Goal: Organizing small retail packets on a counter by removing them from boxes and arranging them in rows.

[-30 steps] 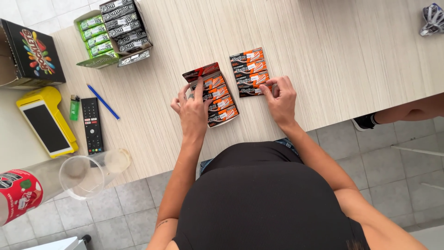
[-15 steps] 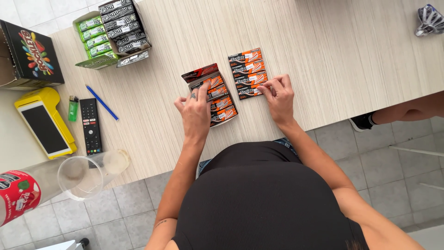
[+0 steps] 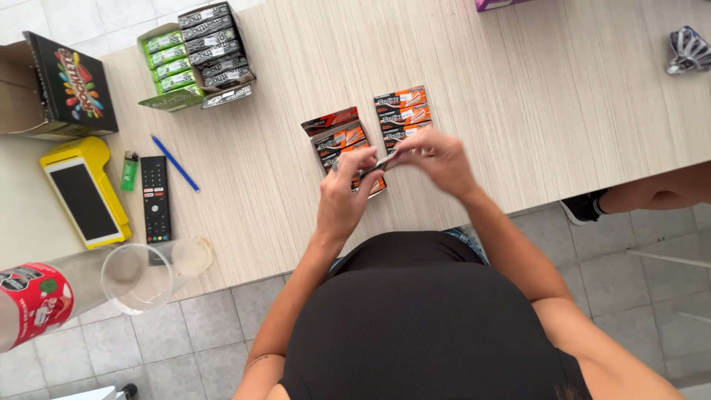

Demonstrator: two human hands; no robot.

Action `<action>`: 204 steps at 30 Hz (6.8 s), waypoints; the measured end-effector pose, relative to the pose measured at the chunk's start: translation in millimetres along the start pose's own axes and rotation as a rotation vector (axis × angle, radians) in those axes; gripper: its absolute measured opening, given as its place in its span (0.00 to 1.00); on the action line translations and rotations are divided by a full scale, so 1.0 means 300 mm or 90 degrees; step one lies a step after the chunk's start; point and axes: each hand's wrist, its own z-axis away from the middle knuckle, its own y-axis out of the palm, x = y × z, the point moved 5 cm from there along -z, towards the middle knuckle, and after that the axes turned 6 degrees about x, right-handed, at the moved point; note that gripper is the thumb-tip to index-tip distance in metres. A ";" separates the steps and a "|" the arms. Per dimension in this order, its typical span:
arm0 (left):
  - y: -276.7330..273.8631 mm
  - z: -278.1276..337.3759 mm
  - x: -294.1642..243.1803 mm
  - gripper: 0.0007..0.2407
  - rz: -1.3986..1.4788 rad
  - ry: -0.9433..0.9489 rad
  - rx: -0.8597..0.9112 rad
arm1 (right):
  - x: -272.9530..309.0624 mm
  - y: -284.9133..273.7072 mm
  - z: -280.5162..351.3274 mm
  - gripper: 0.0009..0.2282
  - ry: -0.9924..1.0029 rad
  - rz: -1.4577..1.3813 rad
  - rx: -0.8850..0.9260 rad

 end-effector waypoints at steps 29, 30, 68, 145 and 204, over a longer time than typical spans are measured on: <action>-0.056 0.010 0.027 0.15 -0.141 -0.105 0.075 | -0.048 -0.087 -0.038 0.07 0.127 -0.015 -0.154; -0.042 0.007 0.024 0.15 -0.096 -0.089 0.070 | 0.010 -0.042 -0.017 0.10 0.088 -0.081 -0.054; -0.045 0.083 0.004 0.15 -0.187 -0.091 0.092 | 0.051 0.013 0.019 0.13 0.038 0.125 -0.115; 0.032 0.107 0.209 0.25 -0.467 -0.118 0.185 | -0.164 -0.122 0.116 0.06 0.104 0.156 -0.208; 0.023 -0.017 0.065 0.09 -0.073 -0.089 0.051 | 0.027 0.019 -0.018 0.19 0.073 -0.065 -0.031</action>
